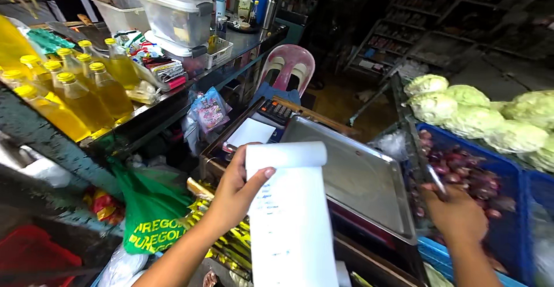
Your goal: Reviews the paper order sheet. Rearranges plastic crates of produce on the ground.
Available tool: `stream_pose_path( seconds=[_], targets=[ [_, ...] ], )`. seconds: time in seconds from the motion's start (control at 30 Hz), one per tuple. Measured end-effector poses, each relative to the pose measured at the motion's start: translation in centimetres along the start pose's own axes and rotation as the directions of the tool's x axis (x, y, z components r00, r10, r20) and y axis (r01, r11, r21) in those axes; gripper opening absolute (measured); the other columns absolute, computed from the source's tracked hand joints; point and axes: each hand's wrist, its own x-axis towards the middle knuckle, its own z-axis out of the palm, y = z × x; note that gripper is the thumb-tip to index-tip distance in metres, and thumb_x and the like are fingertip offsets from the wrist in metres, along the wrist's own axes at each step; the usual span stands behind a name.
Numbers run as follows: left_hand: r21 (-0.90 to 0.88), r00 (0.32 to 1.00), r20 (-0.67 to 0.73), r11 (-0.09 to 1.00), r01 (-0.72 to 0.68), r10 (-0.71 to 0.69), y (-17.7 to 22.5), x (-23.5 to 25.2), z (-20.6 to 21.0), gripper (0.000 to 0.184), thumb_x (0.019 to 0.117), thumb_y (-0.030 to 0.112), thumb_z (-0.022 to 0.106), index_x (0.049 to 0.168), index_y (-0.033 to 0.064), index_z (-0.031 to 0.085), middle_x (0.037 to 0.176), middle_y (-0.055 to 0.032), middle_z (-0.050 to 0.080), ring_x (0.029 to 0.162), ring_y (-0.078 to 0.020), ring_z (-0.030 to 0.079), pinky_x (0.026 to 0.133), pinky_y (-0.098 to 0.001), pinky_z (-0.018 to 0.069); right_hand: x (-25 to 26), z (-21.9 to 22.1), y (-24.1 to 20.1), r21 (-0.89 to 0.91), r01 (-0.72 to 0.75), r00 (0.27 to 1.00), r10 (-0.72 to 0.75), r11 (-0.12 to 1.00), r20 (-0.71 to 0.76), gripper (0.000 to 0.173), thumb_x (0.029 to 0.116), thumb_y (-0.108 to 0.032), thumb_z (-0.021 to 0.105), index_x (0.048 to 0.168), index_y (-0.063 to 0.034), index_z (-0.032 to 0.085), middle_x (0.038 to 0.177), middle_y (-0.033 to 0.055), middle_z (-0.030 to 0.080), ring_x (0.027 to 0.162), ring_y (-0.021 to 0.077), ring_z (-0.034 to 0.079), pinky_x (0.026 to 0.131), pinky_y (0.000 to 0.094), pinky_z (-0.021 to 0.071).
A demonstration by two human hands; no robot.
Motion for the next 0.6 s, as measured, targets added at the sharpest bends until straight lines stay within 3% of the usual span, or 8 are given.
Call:
stream_pose_path(
  seconds=[0.07, 0.17, 0.33, 0.5, 0.6],
  targets=[
    [0.064, 0.998, -0.043, 0.997, -0.034, 0.037, -0.3, -0.1, 0.2, 0.034, 0.1026, 0.008, 0.056, 0.134, 0.0006, 0.045, 0.104, 0.0015, 0.073, 0.089, -0.0079, 0.073, 0.08, -0.0264, 0.0645, -0.5, -0.5, -0.6, 0.01, 0.003, 1.0, -0.003, 1.0, -0.001, 0.038, 0.1013, -0.027, 0.058, 0.122, 0.0024, 0.068, 0.122, 0.037, 0.063, 0.114, 0.0584, 0.059, 0.092, 0.0796, 0.0392],
    [0.123, 0.993, -0.11, 0.992, -0.019, 0.033, -0.7, 0.1, 0.9, 0.036, 0.1017, 0.009, 0.056, 0.135, 0.0006, 0.043, 0.106, 0.0086, 0.072, 0.092, -0.0023, 0.072, 0.082, -0.0214, 0.0629, -0.4, -0.7, -1.0, 0.046, -0.098, 0.995, 0.097, 0.994, 0.024, 0.036, 0.1011, -0.029, 0.061, 0.123, -0.0016, 0.069, 0.122, 0.0298, 0.066, 0.115, 0.0506, 0.062, 0.096, 0.0724, 0.044],
    [0.079, 0.996, -0.09, 0.996, 0.031, -0.024, -0.5, 0.4, 1.9, 0.029, 0.1013, -0.004, 0.047, 0.128, 0.0066, 0.043, 0.103, 0.0185, 0.07, 0.093, 0.0049, 0.069, 0.087, -0.018, 0.0595, 0.3, -0.4, -0.8, 0.035, -0.148, 0.989, 0.147, 0.988, 0.035, 0.03, 0.0997, -0.03, 0.061, 0.119, -0.0096, 0.073, 0.124, 0.0225, 0.067, 0.113, 0.0425, 0.065, 0.094, 0.0656, 0.0493],
    [0.035, 0.999, -0.019, 0.999, 0.03, -0.029, -1.6, 0.8, 2.1, 0.026, 0.1013, -0.005, 0.046, 0.121, 0.0109, 0.044, 0.101, 0.0196, 0.07, 0.092, 0.0051, 0.069, 0.088, -0.0181, 0.0593, 0.2, -0.9, -1.1, 0.012, -0.18, 0.981, 0.178, 0.984, 0.073, 0.032, 0.1017, -0.033, 0.057, 0.121, -0.013, 0.072, 0.129, 0.0177, 0.065, 0.115, 0.0384, 0.064, 0.093, 0.0635, 0.0498],
    [0.073, 0.998, -0.036, 0.996, 0.052, -0.05, -1.4, 0.5, 2.7, 0.028, 0.1015, -0.004, 0.047, 0.126, 0.008, 0.042, 0.103, 0.0186, 0.069, 0.094, 0.0055, 0.068, 0.089, -0.0182, 0.0587, -0.3, -1.5, -1.3, 0.012, -0.17, 0.983, 0.169, 0.985, 0.077, 0.033, 0.1024, -0.033, 0.057, 0.125, -0.0119, 0.07, 0.13, 0.0191, 0.064, 0.115, 0.041, 0.064, 0.093, 0.0658, 0.0489]
  ],
)
